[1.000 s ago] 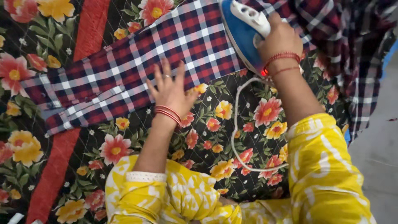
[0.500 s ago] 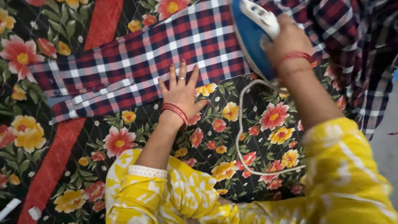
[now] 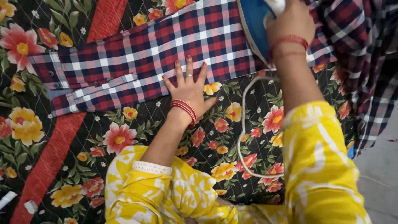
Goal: The person irons a red and blue plaid shirt laid out on a floral bedsheet. They use a blue and white electric iron, smoothing the fabric and adjusting the shirt's position as they work.
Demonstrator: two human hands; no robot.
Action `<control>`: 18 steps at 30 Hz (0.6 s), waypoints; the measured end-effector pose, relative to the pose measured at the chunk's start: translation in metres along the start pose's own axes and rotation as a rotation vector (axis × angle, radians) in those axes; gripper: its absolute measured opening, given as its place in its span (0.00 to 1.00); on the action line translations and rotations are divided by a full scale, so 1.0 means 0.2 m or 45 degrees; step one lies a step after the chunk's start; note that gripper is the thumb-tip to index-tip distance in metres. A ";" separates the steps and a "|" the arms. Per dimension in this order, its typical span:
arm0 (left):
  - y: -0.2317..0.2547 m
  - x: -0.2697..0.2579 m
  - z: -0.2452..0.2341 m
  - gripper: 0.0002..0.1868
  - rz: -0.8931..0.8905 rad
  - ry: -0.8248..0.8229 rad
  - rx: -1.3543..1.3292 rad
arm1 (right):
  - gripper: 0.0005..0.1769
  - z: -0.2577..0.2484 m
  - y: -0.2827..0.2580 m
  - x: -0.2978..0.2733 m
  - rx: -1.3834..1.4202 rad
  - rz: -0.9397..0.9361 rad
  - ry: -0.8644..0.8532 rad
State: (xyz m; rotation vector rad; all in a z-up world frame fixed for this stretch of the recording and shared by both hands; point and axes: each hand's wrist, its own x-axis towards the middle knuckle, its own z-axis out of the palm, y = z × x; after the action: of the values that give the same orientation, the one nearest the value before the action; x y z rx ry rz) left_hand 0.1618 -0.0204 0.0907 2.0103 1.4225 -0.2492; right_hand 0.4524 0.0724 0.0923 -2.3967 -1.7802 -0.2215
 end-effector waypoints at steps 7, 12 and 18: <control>-0.09 0.06 0.05 0.47 0.024 0.379 -0.020 | 0.27 -0.21 0.03 -0.10 0.159 0.033 -0.303; -0.13 0.08 0.08 0.48 -0.069 0.369 -0.107 | 0.30 -0.35 0.13 -0.39 0.095 0.078 -0.516; -0.08 0.09 0.05 0.47 -0.046 0.372 -0.152 | 0.26 -0.23 0.04 -0.35 0.112 0.064 -0.287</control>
State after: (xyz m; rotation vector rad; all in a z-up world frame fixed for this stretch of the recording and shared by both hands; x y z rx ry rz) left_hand 0.1557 -0.0097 0.0680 1.9829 1.6110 0.1180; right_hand 0.4395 -0.0048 0.1221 -2.4832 -1.7735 0.1364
